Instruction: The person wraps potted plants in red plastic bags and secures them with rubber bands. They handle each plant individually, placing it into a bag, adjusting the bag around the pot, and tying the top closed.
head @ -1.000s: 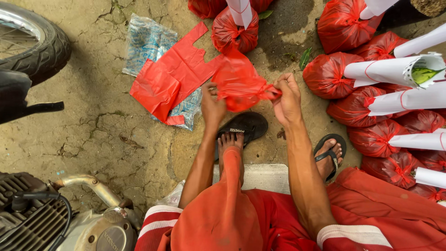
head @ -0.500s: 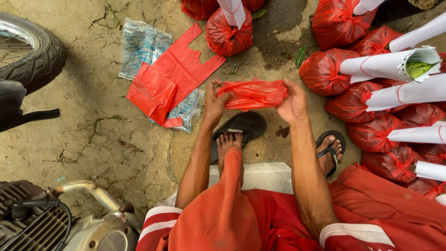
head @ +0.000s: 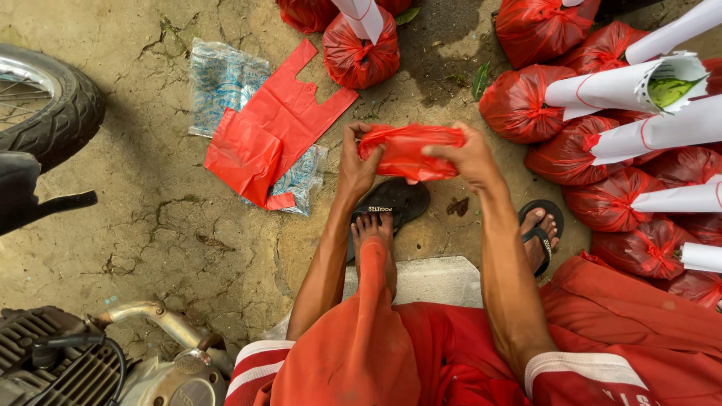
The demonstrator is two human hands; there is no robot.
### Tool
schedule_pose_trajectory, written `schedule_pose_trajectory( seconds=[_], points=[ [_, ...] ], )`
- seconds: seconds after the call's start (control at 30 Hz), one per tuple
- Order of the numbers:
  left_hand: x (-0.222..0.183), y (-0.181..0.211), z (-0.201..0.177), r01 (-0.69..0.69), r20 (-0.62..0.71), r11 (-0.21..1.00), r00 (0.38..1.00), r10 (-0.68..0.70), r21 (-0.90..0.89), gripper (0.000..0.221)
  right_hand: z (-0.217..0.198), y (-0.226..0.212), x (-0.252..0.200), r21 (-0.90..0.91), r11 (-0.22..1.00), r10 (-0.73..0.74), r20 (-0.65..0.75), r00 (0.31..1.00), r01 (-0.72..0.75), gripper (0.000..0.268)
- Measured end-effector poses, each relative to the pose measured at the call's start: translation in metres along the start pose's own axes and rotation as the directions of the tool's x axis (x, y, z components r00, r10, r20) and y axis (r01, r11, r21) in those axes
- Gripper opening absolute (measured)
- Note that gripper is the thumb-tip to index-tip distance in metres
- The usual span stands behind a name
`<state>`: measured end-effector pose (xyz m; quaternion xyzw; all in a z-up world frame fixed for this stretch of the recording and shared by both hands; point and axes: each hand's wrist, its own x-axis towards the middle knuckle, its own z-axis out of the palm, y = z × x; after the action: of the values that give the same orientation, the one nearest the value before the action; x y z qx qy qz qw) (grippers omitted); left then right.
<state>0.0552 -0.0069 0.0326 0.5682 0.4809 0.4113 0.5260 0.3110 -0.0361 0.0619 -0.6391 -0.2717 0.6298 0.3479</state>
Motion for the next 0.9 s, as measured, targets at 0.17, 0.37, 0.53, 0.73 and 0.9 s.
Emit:
schedule_pose_trajectory(
  seconds=[0.17,0.37,0.53,0.73,0.9],
  points=[
    [0.005,0.026,0.011,0.039,-0.178,0.948,0.984,0.019,0.315,0.036,0.004,0.051,0.026,-0.81,0.573,-0.58,-0.29,0.761,0.128,0.029],
    [-0.007,0.046,0.014,-0.228,0.348,0.84,0.936,0.05,0.492,0.019,-0.028,0.068,0.029,-0.623,0.756,-0.46,-0.284,0.842,0.203,0.031],
    [-0.006,0.03,0.01,-0.106,0.159,0.898,0.986,0.041,0.426,0.014,-0.048,0.055,0.006,0.499,0.856,0.042,-0.328,0.944,0.135,0.062],
    [-0.028,0.012,0.017,0.065,0.179,0.895,0.971,-0.159,0.442,0.014,-0.083,0.085,0.03,0.6,0.736,0.184,-0.622,0.761,0.312,0.057],
    [-0.041,0.011,0.017,-0.034,0.19,0.893,0.98,-0.058,0.448,0.012,-0.095,0.106,0.046,0.573,0.671,-0.013,-0.626,0.78,0.471,0.04]
  ],
)
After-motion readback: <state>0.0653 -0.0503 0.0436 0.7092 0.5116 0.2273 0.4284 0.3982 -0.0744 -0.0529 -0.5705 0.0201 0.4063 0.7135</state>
